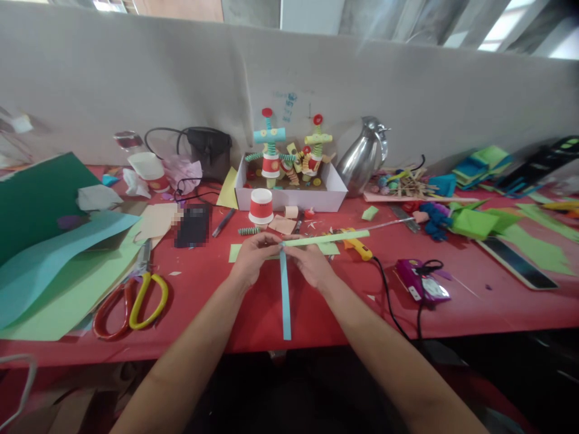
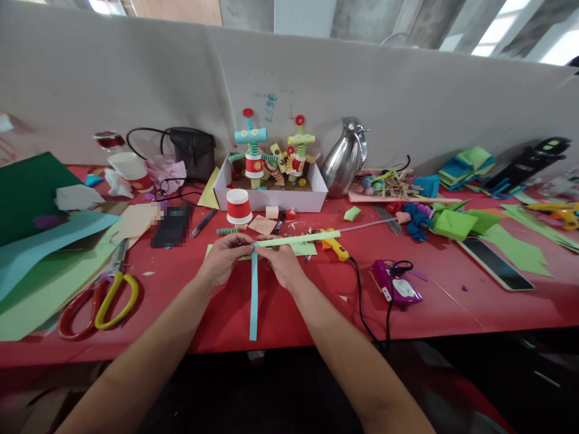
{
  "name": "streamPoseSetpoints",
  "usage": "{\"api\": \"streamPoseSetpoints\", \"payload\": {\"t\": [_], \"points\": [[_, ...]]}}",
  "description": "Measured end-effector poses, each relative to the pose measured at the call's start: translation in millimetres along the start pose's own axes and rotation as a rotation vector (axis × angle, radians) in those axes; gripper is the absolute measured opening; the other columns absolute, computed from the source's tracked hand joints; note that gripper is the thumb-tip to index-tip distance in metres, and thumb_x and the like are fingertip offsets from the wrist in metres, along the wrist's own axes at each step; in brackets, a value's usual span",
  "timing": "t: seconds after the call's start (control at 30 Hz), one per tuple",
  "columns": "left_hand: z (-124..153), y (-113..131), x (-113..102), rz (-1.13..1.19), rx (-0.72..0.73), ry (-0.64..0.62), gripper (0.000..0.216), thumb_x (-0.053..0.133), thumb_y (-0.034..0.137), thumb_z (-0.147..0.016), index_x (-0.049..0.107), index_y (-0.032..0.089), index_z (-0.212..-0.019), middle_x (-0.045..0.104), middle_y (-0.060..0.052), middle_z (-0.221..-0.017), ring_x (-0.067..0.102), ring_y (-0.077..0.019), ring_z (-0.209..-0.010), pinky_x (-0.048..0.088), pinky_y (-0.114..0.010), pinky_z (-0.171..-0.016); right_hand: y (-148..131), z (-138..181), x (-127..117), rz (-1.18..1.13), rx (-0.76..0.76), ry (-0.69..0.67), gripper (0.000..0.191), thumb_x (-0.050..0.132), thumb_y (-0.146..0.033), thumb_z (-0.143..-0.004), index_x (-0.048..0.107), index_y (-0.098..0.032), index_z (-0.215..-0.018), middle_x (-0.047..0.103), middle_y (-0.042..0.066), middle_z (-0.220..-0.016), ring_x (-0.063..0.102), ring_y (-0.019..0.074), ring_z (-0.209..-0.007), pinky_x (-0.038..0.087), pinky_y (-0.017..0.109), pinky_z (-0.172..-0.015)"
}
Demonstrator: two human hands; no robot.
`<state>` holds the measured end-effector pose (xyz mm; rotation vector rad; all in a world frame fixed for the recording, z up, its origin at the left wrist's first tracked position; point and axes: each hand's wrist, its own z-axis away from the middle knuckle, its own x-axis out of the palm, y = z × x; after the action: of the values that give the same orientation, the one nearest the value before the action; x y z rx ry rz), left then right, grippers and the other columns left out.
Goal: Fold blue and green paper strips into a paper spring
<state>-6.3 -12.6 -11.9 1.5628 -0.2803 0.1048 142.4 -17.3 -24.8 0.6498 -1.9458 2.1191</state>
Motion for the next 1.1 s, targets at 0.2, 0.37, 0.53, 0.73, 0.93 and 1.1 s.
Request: {"api": "streamPoseSetpoints", "payload": {"t": [0.2,0.37,0.53,0.73,0.93,1.1], "points": [[1,0,-2,-0.096,0.007,-0.033,0.026,0.077,0.025,-0.065,0.072,0.018,-0.09,0.069,-0.005,-0.085,0.062,-0.0167,-0.079,0.05,-0.029,-0.073,-1,0,-2,0.219,-0.104,0.058,0.027,0.079,-0.032,-0.062,0.067,-0.021,-0.084,0.07,0.0,-0.077,0.063,0.0166,-0.074,0.05,0.031,-0.073],[-1,2,-5,-0.063,-0.062,-0.037,0.023,0.081,0.028,-0.062,0.073,0.015,-0.08,0.069,-0.005,-0.077,0.062,-0.0151,-0.071,0.05,-0.03,-0.074,-5,0,-5,0.196,-0.096,0.062,0.023,0.077,-0.029,-0.063,0.065,-0.021,-0.08,0.066,-0.002,-0.07,0.06,0.0141,-0.066,0.049,0.029,-0.067],[-7,2,-5,0.277,-0.137,0.089,0.024,0.084,0.019,-0.053,0.069,0.016,-0.071,0.062,0.001,-0.069,0.058,-0.0083,-0.063,0.049,-0.023,-0.069,-3,-1,-4,0.174,-0.13,-0.015,0.034,0.077,-0.032,-0.064,0.067,-0.025,-0.096,0.067,-0.001,-0.08,0.06,0.0143,-0.07,0.048,0.027,-0.064],[-3,-1,4,0.225,-0.087,0.077,0.024,0.084,0.023,-0.058,0.067,0.015,-0.072,0.066,0.0,-0.073,0.062,-0.0104,-0.068,0.05,-0.025,-0.073,0,1,1,0.282,-0.235,0.028,0.024,0.072,-0.037,-0.074,0.071,-0.025,-0.094,0.068,0.001,-0.084,0.059,0.0151,-0.076,0.048,0.03,-0.072],[-2,-4,1,0.14,-0.108,0.042,0.027,0.085,0.025,-0.057,0.072,0.014,-0.076,0.069,-0.002,-0.074,0.063,-0.0118,-0.069,0.05,-0.028,-0.075,1,-1,-3,0.27,-0.2,0.098,0.022,0.072,-0.038,-0.07,0.071,-0.022,-0.086,0.066,0.0,-0.074,0.058,0.0146,-0.068,0.048,0.03,-0.068],[-3,-6,-4,0.115,-0.14,-0.01,0.027,0.084,0.026,-0.06,0.074,0.013,-0.081,0.072,-0.006,-0.08,0.066,-0.0154,-0.074,0.051,-0.034,-0.084,4,-3,-7,0.257,-0.192,0.175,0.015,0.074,-0.032,-0.068,0.071,-0.021,-0.078,0.065,-0.001,-0.071,0.057,0.0132,-0.067,0.047,0.029,-0.067]]}}
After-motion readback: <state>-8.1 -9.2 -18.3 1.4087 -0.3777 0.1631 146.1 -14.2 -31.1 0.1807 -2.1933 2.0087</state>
